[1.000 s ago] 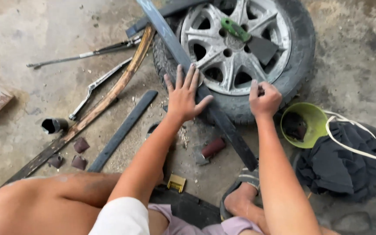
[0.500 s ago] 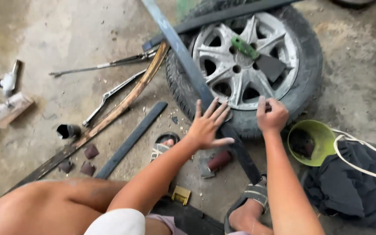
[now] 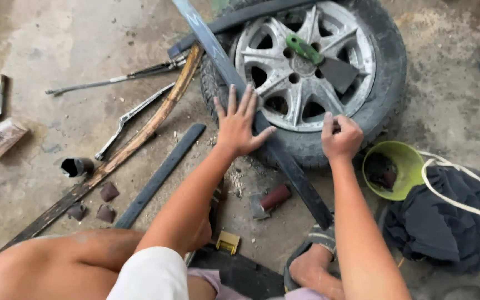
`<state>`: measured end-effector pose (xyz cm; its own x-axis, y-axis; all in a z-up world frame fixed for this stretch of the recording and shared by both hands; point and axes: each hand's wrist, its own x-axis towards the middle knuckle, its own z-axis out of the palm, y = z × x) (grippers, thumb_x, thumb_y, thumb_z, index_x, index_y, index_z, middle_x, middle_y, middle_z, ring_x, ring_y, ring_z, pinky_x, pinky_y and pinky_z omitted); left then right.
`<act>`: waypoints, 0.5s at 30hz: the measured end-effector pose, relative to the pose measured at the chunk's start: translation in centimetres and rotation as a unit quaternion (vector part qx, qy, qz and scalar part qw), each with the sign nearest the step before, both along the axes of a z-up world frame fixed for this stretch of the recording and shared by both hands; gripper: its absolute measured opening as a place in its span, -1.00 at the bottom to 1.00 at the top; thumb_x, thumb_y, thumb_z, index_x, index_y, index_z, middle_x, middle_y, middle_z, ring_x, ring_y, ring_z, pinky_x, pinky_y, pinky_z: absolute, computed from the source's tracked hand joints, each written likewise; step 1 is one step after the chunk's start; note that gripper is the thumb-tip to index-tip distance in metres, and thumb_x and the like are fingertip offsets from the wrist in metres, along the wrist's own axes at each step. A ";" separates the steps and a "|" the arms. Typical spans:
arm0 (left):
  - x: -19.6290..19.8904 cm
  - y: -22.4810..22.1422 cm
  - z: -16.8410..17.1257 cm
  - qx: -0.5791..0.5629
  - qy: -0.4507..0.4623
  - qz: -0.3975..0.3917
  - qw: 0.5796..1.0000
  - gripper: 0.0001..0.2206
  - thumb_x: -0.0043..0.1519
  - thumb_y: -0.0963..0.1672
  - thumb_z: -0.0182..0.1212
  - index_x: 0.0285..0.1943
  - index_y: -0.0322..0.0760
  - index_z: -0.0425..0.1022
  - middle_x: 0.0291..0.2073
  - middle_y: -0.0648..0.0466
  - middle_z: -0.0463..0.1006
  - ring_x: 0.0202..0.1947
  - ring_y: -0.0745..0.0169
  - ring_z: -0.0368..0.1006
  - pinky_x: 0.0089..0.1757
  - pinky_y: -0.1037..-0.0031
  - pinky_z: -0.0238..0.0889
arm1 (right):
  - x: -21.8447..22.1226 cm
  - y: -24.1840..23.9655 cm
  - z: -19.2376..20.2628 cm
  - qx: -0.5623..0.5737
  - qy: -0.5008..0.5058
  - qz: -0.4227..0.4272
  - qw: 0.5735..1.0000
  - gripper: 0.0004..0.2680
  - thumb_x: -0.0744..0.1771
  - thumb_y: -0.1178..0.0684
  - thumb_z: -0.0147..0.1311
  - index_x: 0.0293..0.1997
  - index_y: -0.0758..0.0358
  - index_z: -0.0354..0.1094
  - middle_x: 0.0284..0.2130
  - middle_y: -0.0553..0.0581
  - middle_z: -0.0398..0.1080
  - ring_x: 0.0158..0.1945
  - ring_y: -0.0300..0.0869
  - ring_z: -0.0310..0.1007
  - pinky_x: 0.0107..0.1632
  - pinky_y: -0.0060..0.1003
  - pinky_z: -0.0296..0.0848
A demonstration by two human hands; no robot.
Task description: Sanding a black plastic trim piece and fitting it onto the rim of a car wheel.
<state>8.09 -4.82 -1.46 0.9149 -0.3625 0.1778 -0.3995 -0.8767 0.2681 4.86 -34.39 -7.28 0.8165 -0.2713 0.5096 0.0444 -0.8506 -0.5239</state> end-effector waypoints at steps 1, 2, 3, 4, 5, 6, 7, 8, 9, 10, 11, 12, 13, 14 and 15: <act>-2.0 -0.3 0.1 0.002 0.008 -0.002 1.000 -0.03 0.15 0.38 -0.05 0.59 -0.23 0.09 0.57 -0.02 0.03 0.56 -0.32 -0.26 0.26 -0.58 -0.42 | -1.1 -0.1 -0.1 0.002 0.008 -0.002 1.000 -0.72 0.44 -0.08 0.20 -0.48 0.06 0.35 -0.63 0.04 0.37 -0.37 0.07 0.51 -0.18 -0.08 0.47; -2.5 -0.6 0.6 0.014 0.023 -0.057 0.998 -0.02 0.12 0.39 -0.08 0.60 -0.19 0.07 0.58 0.03 0.02 0.58 -0.24 -0.24 0.28 -0.53 -0.44 | -0.5 -0.1 0.1 -0.008 0.006 -0.002 1.000 -0.72 0.44 -0.07 0.21 -0.48 0.08 0.35 -0.62 0.06 0.37 -0.35 0.09 0.51 -0.18 -0.07 0.47; -3.2 -0.8 1.1 0.028 0.037 -0.112 0.993 0.00 0.09 0.41 -0.10 0.60 -0.15 0.05 0.58 0.08 0.02 0.59 -0.16 -0.23 0.31 -0.48 -0.45 | 0.0 -0.1 0.3 -0.017 0.004 -0.003 1.000 -0.72 0.44 -0.07 0.21 -0.47 0.09 0.36 -0.62 0.09 0.37 -0.34 0.12 0.51 -0.17 -0.06 0.47; -1.2 -0.2 1.0 0.028 0.028 -0.111 0.993 0.00 0.09 0.41 -0.10 0.60 -0.15 0.05 0.58 0.08 0.02 0.59 -0.16 -0.23 0.31 -0.48 -0.45 | 0.5 -0.2 0.3 -0.018 -0.005 -0.001 1.000 -0.72 0.44 -0.07 0.21 -0.47 0.09 0.36 -0.62 0.09 0.37 -0.34 0.12 0.51 -0.17 -0.06 0.47; 0.8 0.4 0.8 0.018 -0.004 -0.059 0.998 -0.07 0.15 0.37 -0.07 0.59 -0.14 0.08 0.56 0.07 0.07 0.57 -0.25 -0.20 0.26 -0.55 -0.36 | 1.0 -0.2 0.2 -0.009 -0.012 -0.004 1.000 -0.72 0.44 -0.07 0.21 -0.48 0.07 0.36 -0.63 0.06 0.37 -0.35 0.10 0.51 -0.17 -0.07 0.47; 1.3 1.1 0.2 0.007 -0.021 -0.008 1.000 -0.14 0.20 0.33 -0.04 0.58 -0.13 0.11 0.54 0.05 0.12 0.54 -0.35 -0.17 0.21 -0.63 -0.28 | -0.2 -0.3 -0.4 0.000 -0.003 -0.006 1.000 -0.73 0.44 -0.07 0.21 -0.48 0.05 0.36 -0.63 0.03 0.36 -0.36 0.08 0.51 -0.17 -0.08 0.47; 0.5 0.4 0.3 0.007 -0.014 -0.006 1.000 -0.14 0.20 0.33 -0.04 0.58 -0.13 0.11 0.54 0.05 0.12 0.54 -0.35 -0.17 0.21 -0.63 -0.28 | -0.2 -0.2 -0.3 0.000 0.004 -0.004 1.000 -0.73 0.44 -0.07 0.21 -0.48 0.05 0.36 -0.63 0.03 0.36 -0.36 0.08 0.51 -0.17 -0.08 0.47; 0.0 -0.3 0.5 0.003 -0.015 -0.007 1.000 -0.10 0.16 0.36 -0.05 0.55 -0.16 0.18 0.51 0.01 0.18 0.54 -0.37 -0.16 0.22 -0.61 -0.32 | -0.1 -0.3 -0.1 0.003 -0.001 -0.002 1.000 -0.72 0.44 -0.07 0.21 -0.48 0.06 0.36 -0.64 0.02 0.36 -0.37 0.08 0.51 -0.17 -0.08 0.48; -0.5 -1.0 0.8 -0.001 -0.016 -0.008 1.000 -0.06 0.11 0.40 -0.07 0.51 -0.19 0.25 0.48 -0.03 0.24 0.53 -0.39 -0.16 0.23 -0.59 -0.36 | 0.1 -0.3 0.1 0.006 -0.005 0.001 1.000 -0.71 0.45 -0.08 0.21 -0.48 0.07 0.36 -0.65 0.01 0.36 -0.38 0.07 0.50 -0.17 -0.08 0.48; -1.8 -1.1 0.5 0.001 -0.018 -0.009 1.000 -0.06 0.11 0.40 -0.07 0.51 -0.19 0.25 0.48 -0.03 0.24 0.53 -0.39 -0.16 0.23 -0.59 -0.36 | -0.2 -0.3 0.0 0.008 -0.007 0.000 1.000 -0.71 0.45 -0.08 0.21 -0.48 0.07 0.36 -0.65 0.01 0.36 -0.38 0.07 0.50 -0.17 -0.08 0.48; -3.1 -1.2 0.2 0.009 0.001 -0.060 0.998 -0.06 0.10 0.40 -0.10 0.54 -0.11 0.20 0.51 0.08 0.20 0.55 -0.24 -0.15 0.27 -0.53 -0.39 | -0.5 -0.2 -0.1 0.007 -0.003 -0.002 1.000 -0.71 0.45 -0.07 0.21 -0.49 0.06 0.36 -0.65 0.00 0.35 -0.40 0.06 0.49 -0.16 -0.10 0.49; -3.9 -1.4 0.0 0.017 0.014 -0.110 0.994 -0.06 0.09 0.41 -0.13 0.56 -0.03 0.15 0.54 0.19 0.15 0.58 -0.09 -0.14 0.30 -0.48 -0.41 | -0.2 -0.2 -0.1 0.005 -0.005 -0.002 1.000 -0.71 0.45 -0.06 0.21 -0.50 0.04 0.36 -0.66 -0.02 0.34 -0.42 0.04 0.48 -0.15 -0.13 0.50; -1.9 -0.7 0.2 0.018 0.007 -0.109 0.994 -0.06 0.09 0.41 -0.13 0.56 -0.03 0.15 0.54 0.19 0.15 0.58 -0.09 -0.14 0.30 -0.48 -0.41 | 0.6 -0.2 0.0 0.005 -0.013 -0.001 1.000 -0.71 0.45 -0.06 0.21 -0.50 0.04 0.36 -0.66 -0.02 0.34 -0.42 0.04 0.48 -0.15 -0.13 0.50; -0.9 -0.1 0.1 0.003 0.002 -0.044 0.999 -0.12 0.18 0.36 -0.12 0.57 -0.09 0.14 0.55 0.12 0.11 0.57 -0.22 -0.19 0.27 -0.54 -0.42 | 0.4 -0.3 -0.1 -0.004 -0.015 -0.003 1.000 -0.71 0.45 -0.06 0.22 -0.50 0.04 0.35 -0.66 0.01 0.33 -0.40 0.06 0.48 -0.16 -0.12 0.49; 0.1 0.5 -0.1 -0.011 -0.003 0.022 1.000 -0.18 0.26 0.31 -0.10 0.58 -0.15 0.12 0.57 0.06 0.07 0.56 -0.35 -0.24 0.23 -0.60 -0.44 | 0.1 -0.3 -0.3 -0.012 -0.017 -0.005 1.000 -0.70 0.44 -0.06 0.23 -0.50 0.04 0.33 -0.67 0.03 0.33 -0.39 0.08 0.49 -0.18 -0.12 0.49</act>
<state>8.23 -4.30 -1.53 0.9287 -0.3181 0.1908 -0.3625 -0.8870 0.2861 5.00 -34.71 -7.56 0.7956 -0.2664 0.5442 0.0539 -0.8635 -0.5015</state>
